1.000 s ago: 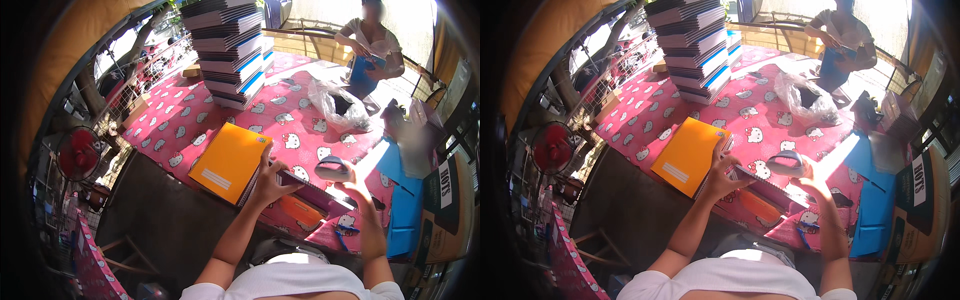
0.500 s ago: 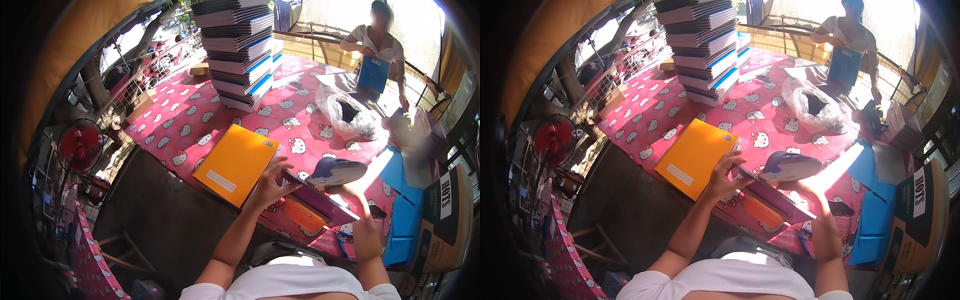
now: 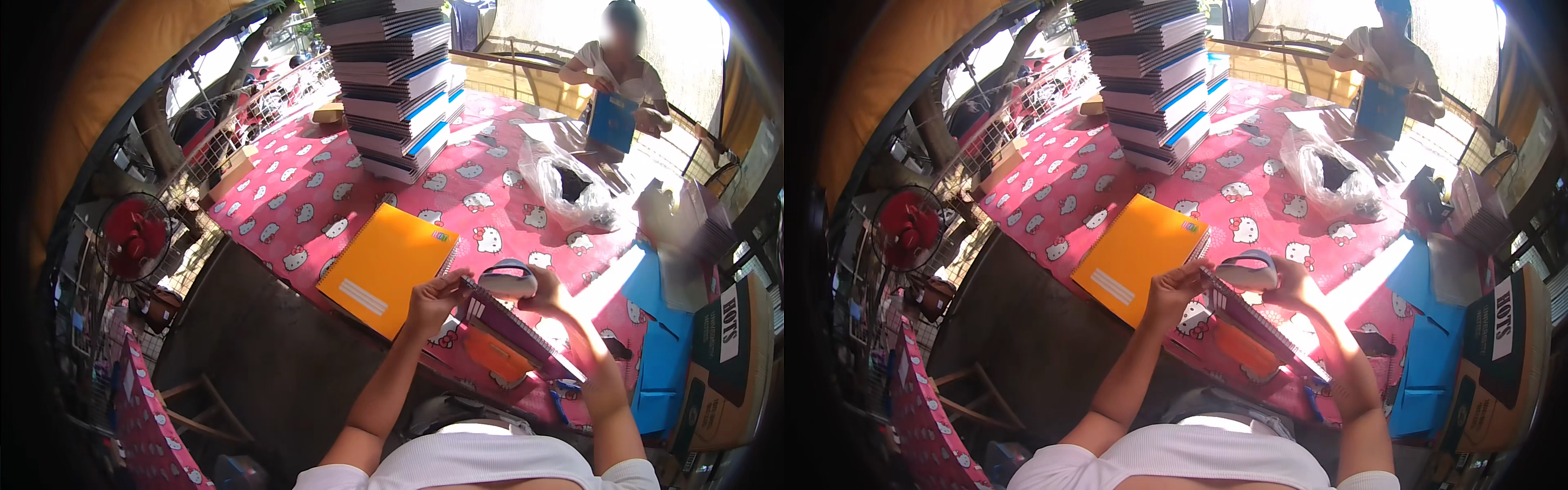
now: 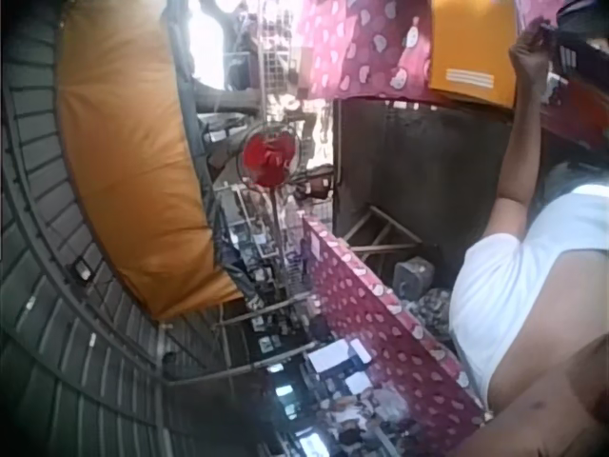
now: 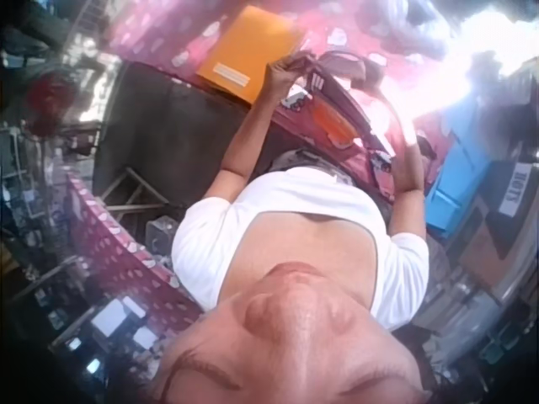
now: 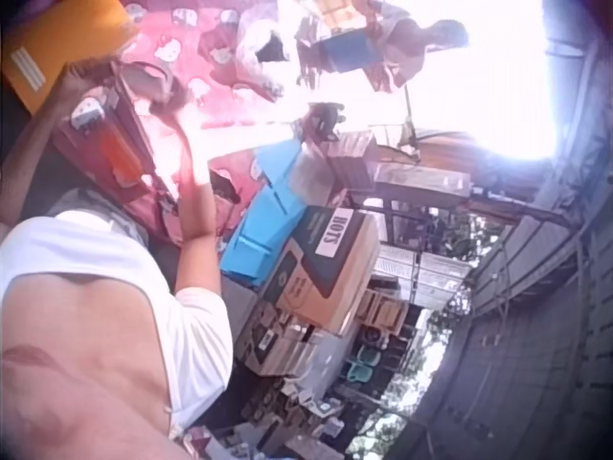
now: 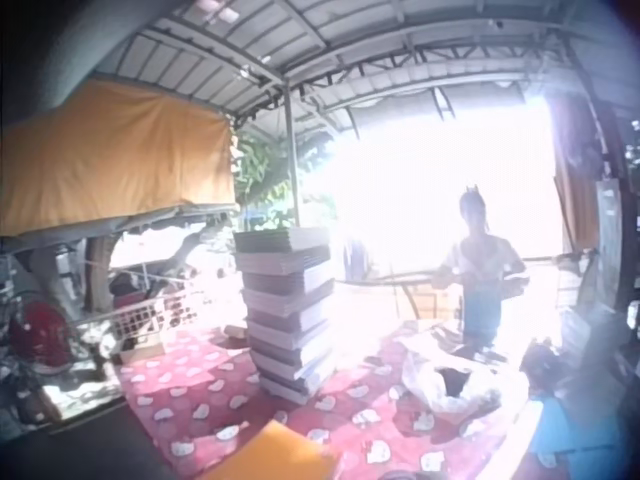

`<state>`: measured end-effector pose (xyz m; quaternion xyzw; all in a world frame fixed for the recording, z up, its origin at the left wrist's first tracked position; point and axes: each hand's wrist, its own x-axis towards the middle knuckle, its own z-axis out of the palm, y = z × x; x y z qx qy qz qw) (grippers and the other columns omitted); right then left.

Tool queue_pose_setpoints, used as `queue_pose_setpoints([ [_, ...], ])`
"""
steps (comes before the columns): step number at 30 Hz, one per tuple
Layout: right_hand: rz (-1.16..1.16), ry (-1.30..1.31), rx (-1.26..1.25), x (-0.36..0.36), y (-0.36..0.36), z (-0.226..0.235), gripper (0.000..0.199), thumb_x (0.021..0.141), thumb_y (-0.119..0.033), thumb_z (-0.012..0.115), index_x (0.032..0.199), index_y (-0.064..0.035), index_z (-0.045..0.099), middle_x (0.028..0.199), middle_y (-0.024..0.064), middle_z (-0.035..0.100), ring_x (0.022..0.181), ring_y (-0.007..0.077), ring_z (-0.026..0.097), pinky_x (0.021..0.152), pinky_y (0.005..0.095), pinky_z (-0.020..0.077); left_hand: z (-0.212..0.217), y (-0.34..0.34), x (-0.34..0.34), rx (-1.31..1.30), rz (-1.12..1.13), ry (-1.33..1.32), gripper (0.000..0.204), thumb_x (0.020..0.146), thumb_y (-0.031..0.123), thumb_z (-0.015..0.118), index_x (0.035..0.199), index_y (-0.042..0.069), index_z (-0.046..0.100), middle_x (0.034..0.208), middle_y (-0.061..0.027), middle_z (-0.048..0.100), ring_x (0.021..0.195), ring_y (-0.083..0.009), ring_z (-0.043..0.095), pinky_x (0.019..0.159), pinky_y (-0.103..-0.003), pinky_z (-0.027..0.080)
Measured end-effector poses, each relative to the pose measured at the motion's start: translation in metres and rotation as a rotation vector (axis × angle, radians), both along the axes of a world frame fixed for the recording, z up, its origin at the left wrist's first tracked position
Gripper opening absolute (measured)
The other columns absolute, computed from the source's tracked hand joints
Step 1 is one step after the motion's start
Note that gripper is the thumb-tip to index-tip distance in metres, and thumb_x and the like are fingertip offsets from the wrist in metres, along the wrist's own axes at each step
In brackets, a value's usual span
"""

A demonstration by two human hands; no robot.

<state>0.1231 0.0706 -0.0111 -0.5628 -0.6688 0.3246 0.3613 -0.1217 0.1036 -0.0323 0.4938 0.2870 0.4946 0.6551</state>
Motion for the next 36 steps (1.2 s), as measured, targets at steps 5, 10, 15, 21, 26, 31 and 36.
queue_pose_setpoints([
  [5,-0.587,-0.709,0.178,0.091,-0.032,-0.092,0.044,0.074,-0.008,0.067,0.117,-0.0054,0.057,0.086,0.0169,0.065,0.074,0.0329,0.064,0.066,0.0416,0.0512,0.003,0.004,-0.008,0.019,-0.022,0.076,0.028,0.084,-0.006,0.064,0.111,0.0,0.064,0.105,-0.0066,0.068,0.098,-0.0132,0.063,0.089,-0.027,0.051],
  [10,-0.662,-0.95,0.247,0.118,-0.137,-0.107,0.061,0.076,-0.023,0.073,0.125,0.0019,0.047,0.119,0.0231,0.055,0.106,0.038,0.056,0.092,0.0427,0.0452,0.005,0.008,-0.004,-0.009,-0.134,-0.033,0.025,0.085,-0.003,0.064,0.109,0.002,0.065,0.1,-0.0059,0.068,0.096,-0.0115,0.061,0.087,-0.026,0.049],
  [15,-0.43,-0.599,-0.391,0.028,-0.246,-0.093,0.082,0.073,-0.032,0.075,0.137,-0.0007,0.035,0.139,0.0203,0.039,0.13,0.0388,0.036,0.107,0.0537,0.0273,-0.005,0.011,0.003,-0.002,-0.107,-0.113,0.021,0.083,0.002,0.069,0.104,0.004,0.066,0.099,-0.0061,0.068,0.095,-0.0103,0.061,0.087,-0.024,0.048],
  [21,-0.586,-0.724,-0.211,0.001,-0.263,-0.116,0.064,0.076,-0.028,0.072,0.127,-0.0035,0.042,0.138,0.0168,0.04,0.133,0.036,0.033,0.108,0.0607,0.0204,-0.005,0.014,0.02,-0.014,-0.118,-0.123,0.019,0.079,-0.004,0.07,0.094,0.005,0.066,0.099,-0.0089,0.068,0.096,-0.0157,0.063,0.087,-0.029,0.049],
  [26,-0.658,-0.359,-0.299,0.002,-0.274,-0.064,0.043,0.079,-0.015,0.068,0.115,-0.0002,0.05,0.119,0.0179,0.054,0.113,0.0328,0.052,0.093,0.0456,0.041,0.041,-0.007,0.059,0.291,-0.115,-0.064,0.02,0.075,-0.009,0.072,0.085,0.004,0.06,0.097,-0.0115,0.068,0.097,-0.0164,0.064,0.085,-0.03,0.052],
  [31,-0.63,-0.118,0.192,-0.042,-0.239,0.066,0.036,0.076,-0.006,0.07,0.109,0.0017,0.058,0.103,0.0198,0.061,0.093,0.0331,0.062,0.077,0.0388,0.0511,0.092,-0.061,0.086,0.776,-0.008,0.123,0.019,0.074,-0.009,0.073,0.082,0.002,0.059,0.095,-0.0152,0.068,0.087,-0.0177,0.067,0.075,-0.025,0.055],
  [36,-0.652,-0.27,0.523,-0.053,-0.194,0.108,0.036,0.076,-0.009,0.072,0.108,0.0008,0.06,0.1,0.0169,0.063,0.09,0.0322,0.063,0.076,0.0392,0.0518,0.102,-0.075,0.1,0.942,0.015,0.065,0.018,0.075,-0.009,0.072,0.085,-0.001,0.06,0.095,-0.018,0.067,0.09,-0.0211,0.068,0.075,-0.028,0.058],
])
